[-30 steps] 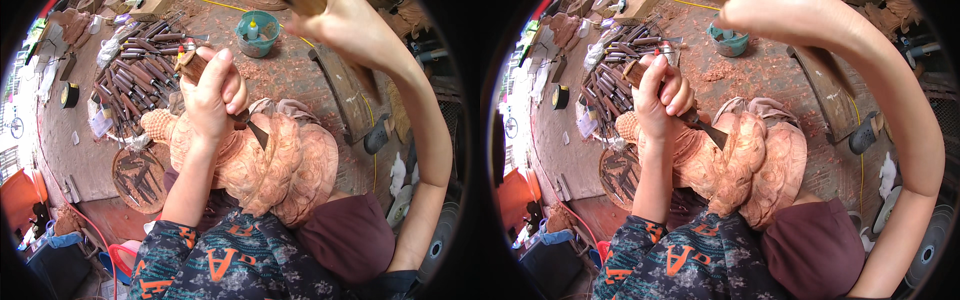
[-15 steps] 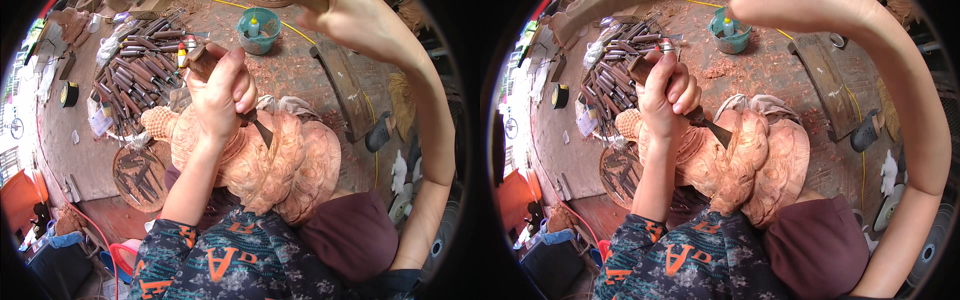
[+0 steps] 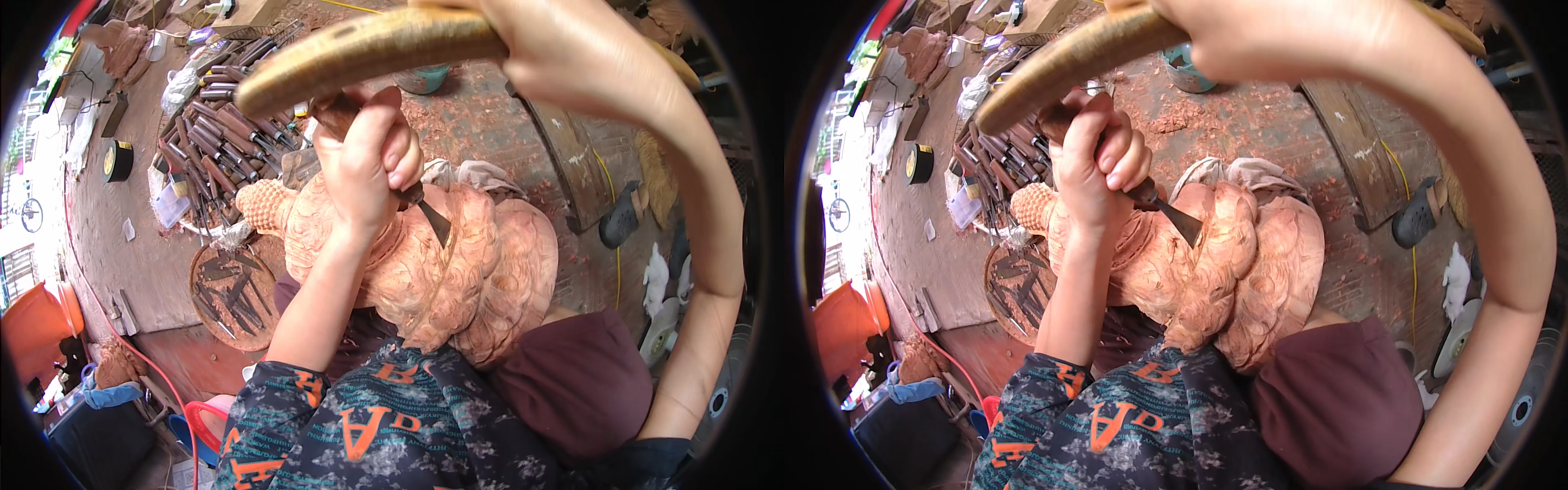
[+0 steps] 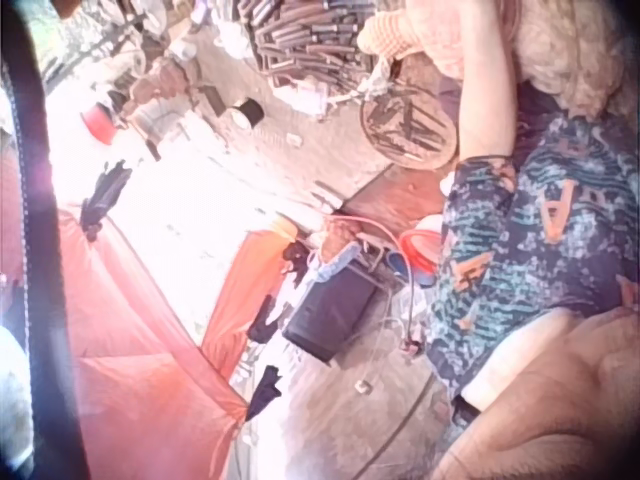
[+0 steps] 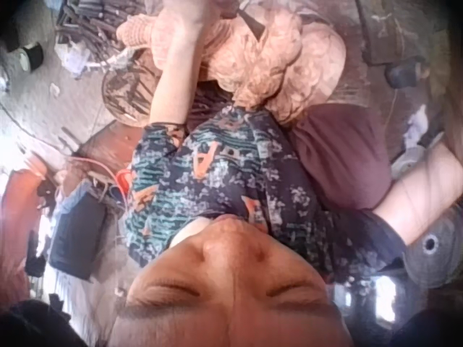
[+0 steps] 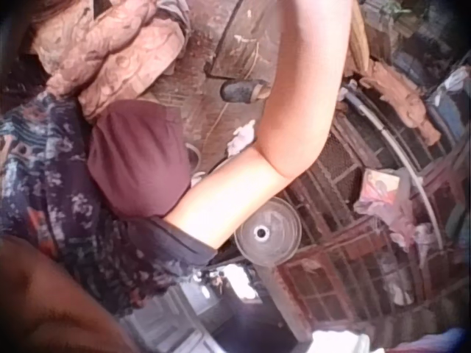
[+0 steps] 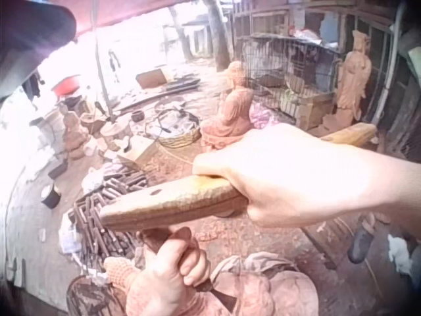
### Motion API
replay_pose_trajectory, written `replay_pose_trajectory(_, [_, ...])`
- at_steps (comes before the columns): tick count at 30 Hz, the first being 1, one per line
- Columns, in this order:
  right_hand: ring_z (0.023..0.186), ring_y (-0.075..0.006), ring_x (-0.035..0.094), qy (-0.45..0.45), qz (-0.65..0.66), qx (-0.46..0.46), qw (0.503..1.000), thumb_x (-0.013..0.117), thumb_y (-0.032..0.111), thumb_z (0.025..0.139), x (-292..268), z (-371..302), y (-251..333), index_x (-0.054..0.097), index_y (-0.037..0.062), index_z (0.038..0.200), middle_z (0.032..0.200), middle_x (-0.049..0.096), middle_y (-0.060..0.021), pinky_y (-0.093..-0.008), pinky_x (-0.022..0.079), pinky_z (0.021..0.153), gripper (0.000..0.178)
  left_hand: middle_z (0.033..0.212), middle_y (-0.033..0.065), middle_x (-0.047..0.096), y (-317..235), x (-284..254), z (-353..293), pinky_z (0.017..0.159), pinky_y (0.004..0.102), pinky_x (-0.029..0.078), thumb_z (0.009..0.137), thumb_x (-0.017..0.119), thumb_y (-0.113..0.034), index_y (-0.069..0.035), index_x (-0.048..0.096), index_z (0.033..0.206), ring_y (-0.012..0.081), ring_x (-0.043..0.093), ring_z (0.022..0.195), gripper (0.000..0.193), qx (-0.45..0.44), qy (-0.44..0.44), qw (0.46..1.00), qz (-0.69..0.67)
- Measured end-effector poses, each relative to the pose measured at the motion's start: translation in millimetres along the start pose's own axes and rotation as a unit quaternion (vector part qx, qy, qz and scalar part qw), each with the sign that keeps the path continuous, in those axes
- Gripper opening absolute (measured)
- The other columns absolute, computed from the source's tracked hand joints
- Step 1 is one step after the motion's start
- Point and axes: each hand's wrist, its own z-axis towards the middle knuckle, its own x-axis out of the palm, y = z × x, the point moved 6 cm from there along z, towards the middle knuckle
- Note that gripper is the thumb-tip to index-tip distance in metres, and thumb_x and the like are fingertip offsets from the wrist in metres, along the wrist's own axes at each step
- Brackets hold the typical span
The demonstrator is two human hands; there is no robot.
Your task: The person is carving a wooden sculpture of a seated figure, likely a Buddha, using a chisel and a wooden mallet. They repeatedly strike the chisel to shape the wood and occasionally switch to different chisels from a pile on the floor.
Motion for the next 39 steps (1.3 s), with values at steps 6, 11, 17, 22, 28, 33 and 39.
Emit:
replay_pose_trajectory(6, [0.081, -0.0256, 0.059, -0.117, 0.192, 0.08, 0.971, 0.052, -0.001, 0.075, -7, -14, -3, 0.05, 0.0004, 0.111, 0.091, 0.059, -0.0173, -0.035, 0.048, 0.07, 0.036, 0.048, -0.0021, 0.034, 4, 4, 0, 0.031, 0.0227, 0.023, 0.09, 0.054, -0.011, -0.011, 0.042, 0.072, 0.0071, 0.03, 0.034, 0.021, -0.006, 0.015, 1.0, 0.018])
replay_pose_trajectory(11, [0.078, -0.0244, 0.059, -0.106, 0.06, -0.008, 0.993, 0.047, -0.003, 0.074, 0, -7, -4, 0.049, -0.0002, 0.109, 0.09, 0.058, -0.0177, -0.0349, 0.047, 0.069, 0.036, 0.049, -0.0021, 0.035, 2, 3, -3, 0.032, 0.0221, 0.024, 0.09, 0.054, -0.011, -0.011, 0.043, 0.072, 0.0067, 0.031, 0.035, 0.02, -0.013, 0.001, 1.0, 0.009])
replay_pose_trajectory(17, [0.082, -0.0272, 0.06, -0.004, -0.004, 0.039, 0.999, 0.05, -0.001, 0.075, -1, -4, 0, 0.051, 0.001, 0.104, 0.09, 0.061, -0.0165, -0.0378, 0.048, 0.073, 0.028, 0.049, -0.0021, 0.035, 7, 6, -4, 0.032, 0.022, 0.023, 0.09, 0.054, -0.01, -0.009, 0.043, 0.073, 0.0069, 0.03, 0.035, 0.02, -0.03, 0.019, 0.999, 0.016])
replay_pose_trajectory(22, [0.085, -0.0246, 0.058, -0.12, 0.231, 0.155, 0.953, 0.05, -0.001, 0.073, -10, -9, 1, 0.049, 0.0005, 0.109, 0.089, 0.058, -0.0158, -0.0372, 0.047, 0.076, 0.036, 0.049, -0.0018, 0.034, 5, 12, -6, 0.032, 0.022, 0.025, 0.088, 0.051, -0.005, -0.007, 0.044, 0.077, 0.0066, 0.03, 0.035, 0.012, -0.005, 0.021, 1.0, 0.014])
replay_pose_trajectory(28, [0.086, -0.0302, 0.062, 0.055, 0.104, 0.083, 0.99, 0.05, -0.002, 0.074, 9, -12, -21, 0.05, 0.0018, 0.109, 0.091, 0.061, -0.0207, -0.0405, 0.048, 0.074, 0.035, 0.047, -0.005, 0.031, 3, -2, 6, 0.034, 0.0212, 0.022, 0.092, 0.047, -0.016, -0.011, 0.045, 0.067, 0.0056, 0.026, 0.035, 0.025, 0.013, -0.017, 1.0, 0.005])
replay_pose_trajectory(33, [0.102, -0.0298, 0.057, -0.11, 0.165, 0.026, 0.98, 0.053, 0.003, 0.078, 12, -18, -19, 0.047, 0.0009, 0.12, 0.107, 0.058, -0.0216, -0.0374, 0.045, 0.088, 0.043, 0.051, -0.0035, 0.036, -8, -19, 9, 0.035, 0.022, 0.026, 0.09, 0.056, -0.016, -0.014, 0.045, 0.073, 0.006, 0.031, 0.039, 0.02, 0.101, -0.099, 0.989, 0.033])
replay_pose_trajectory(39, [0.104, -0.0288, 0.054, -0.165, 0.193, 0.047, 0.966, 0.059, 0.013, 0.078, -2, -18, -14, 0.042, -0.0018, 0.126, 0.112, 0.055, -0.0228, -0.0367, 0.042, 0.091, 0.053, 0.052, -0.0022, 0.035, -7, -26, 10, 0.034, 0.0219, 0.026, 0.09, 0.055, -0.015, -0.012, 0.042, 0.076, 0.0071, 0.032, 0.038, 0.019, 0.064, -0.141, 0.987, 0.048])
